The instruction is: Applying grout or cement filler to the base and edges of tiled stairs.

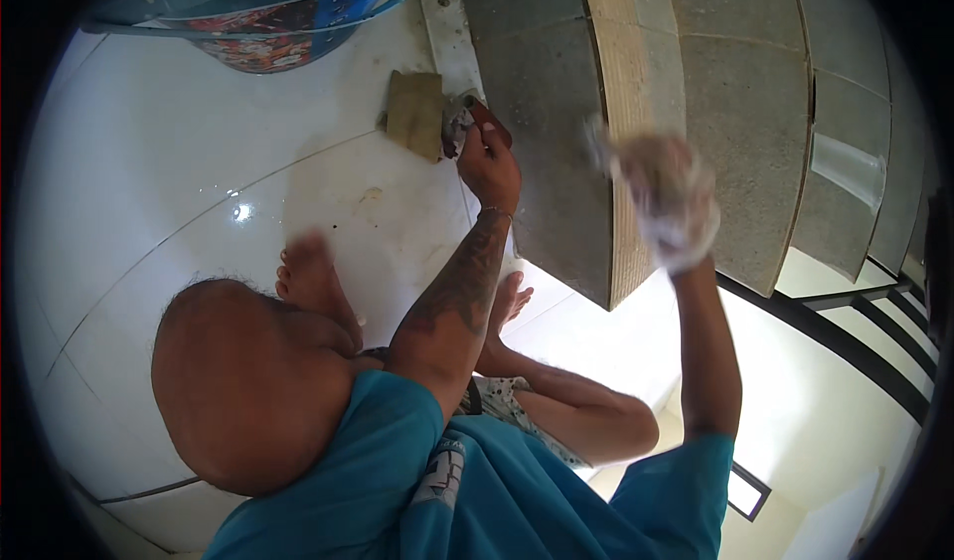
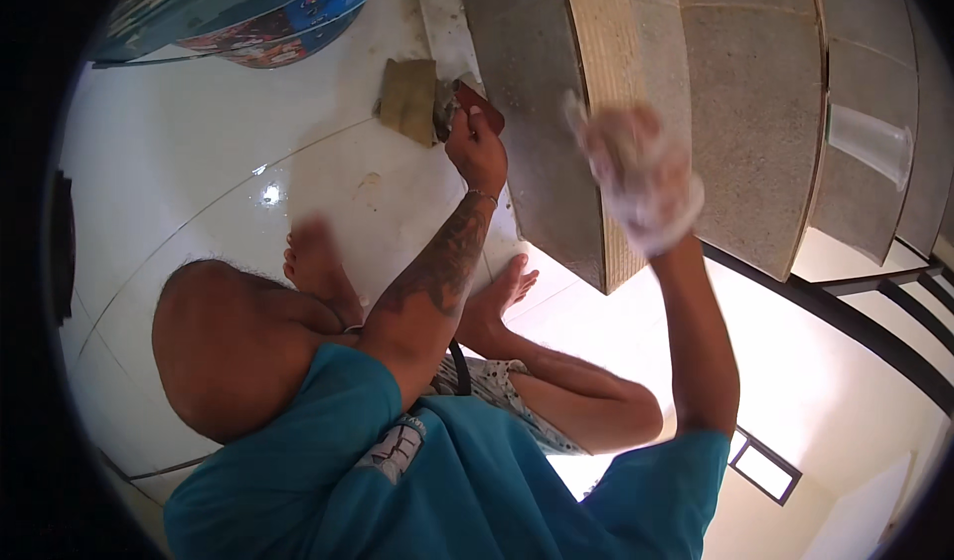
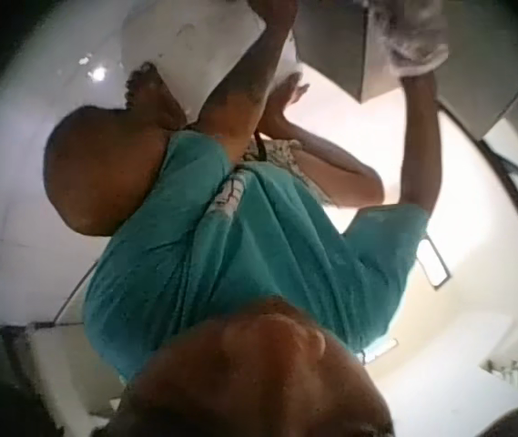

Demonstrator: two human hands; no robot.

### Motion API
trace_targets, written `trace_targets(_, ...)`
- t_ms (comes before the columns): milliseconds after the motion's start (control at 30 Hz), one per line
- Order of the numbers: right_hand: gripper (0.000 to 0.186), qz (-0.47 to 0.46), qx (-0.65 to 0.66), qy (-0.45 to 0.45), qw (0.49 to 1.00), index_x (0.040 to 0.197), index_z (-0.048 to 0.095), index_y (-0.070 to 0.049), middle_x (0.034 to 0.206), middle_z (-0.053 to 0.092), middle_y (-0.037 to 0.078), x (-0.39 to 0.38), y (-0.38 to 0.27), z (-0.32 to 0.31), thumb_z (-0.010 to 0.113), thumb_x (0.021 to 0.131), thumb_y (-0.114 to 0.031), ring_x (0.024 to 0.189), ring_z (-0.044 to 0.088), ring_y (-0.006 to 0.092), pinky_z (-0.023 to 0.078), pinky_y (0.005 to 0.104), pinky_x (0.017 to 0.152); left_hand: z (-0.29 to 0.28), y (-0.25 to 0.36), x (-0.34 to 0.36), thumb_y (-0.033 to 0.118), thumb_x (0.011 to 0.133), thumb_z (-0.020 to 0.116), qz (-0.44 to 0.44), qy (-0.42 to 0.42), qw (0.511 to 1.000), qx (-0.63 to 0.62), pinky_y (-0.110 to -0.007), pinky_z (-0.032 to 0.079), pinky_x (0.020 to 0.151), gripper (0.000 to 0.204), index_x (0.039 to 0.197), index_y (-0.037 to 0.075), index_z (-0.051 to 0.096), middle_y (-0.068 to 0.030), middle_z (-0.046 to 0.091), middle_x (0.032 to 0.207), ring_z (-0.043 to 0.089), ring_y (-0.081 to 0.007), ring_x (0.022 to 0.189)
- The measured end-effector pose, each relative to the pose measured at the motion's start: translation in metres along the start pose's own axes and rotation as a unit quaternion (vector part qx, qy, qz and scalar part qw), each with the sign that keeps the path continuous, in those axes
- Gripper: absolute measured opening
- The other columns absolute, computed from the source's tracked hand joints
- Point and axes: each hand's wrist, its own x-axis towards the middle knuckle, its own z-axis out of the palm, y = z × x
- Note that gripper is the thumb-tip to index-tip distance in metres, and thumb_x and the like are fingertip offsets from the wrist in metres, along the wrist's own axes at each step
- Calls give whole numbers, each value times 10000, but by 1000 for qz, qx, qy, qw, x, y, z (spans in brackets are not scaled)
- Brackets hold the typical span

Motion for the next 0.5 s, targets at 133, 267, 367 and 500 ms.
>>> trace_targets(133, 139, 5, 4, -34, 999, 937, 575, -114, 867, 597, 52, 9, 22, 4, 579, 833, -206, 702, 599, 181, 493, 278, 551, -4, -6, -26, 184, 892, 466, 34, -18, 999, 4, -379, 423, 583, 214, 854, -8, 553, -182, 584, 713, 553, -330, 632)
trace_targets(267, 50, 110, 25, -186, 976, 847, 568, -97, 790, 596, 61, -40, -29, -20, 593, 831, -136, 680, 601, 173, 504, 285, 549, -36, -22, -15, 169, 880, 482, 29, -13, 997, 68, -422, 402, 568, 198, 770, 12, 533, -183, 539, 660, 526, -371, 627)
trace_targets(367, 40, 69, 18, -129, 989, 823, 574, -110, 759, 590, 39, -25, -25, -12, 580, 830, -149, 665, 593, 174, 504, 291, 535, -35, -9, -10, 147, 879, 482, 56, -35, 995, 73, -414, 401, 572, 171, 793, 12, 543, -173, 546, 713, 528, -361, 651)
trace_targets(500, 62, 33, 18, 33, 999, 862, 595, -97, 803, 598, 21, 44, 17, 1, 565, 840, -147, 685, 597, 172, 518, 315, 551, -8, 13, -36, 151, 867, 489, 99, -95, 990, 15, -369, 438, 621, 169, 866, -3, 560, -184, 585, 822, 560, -339, 724)
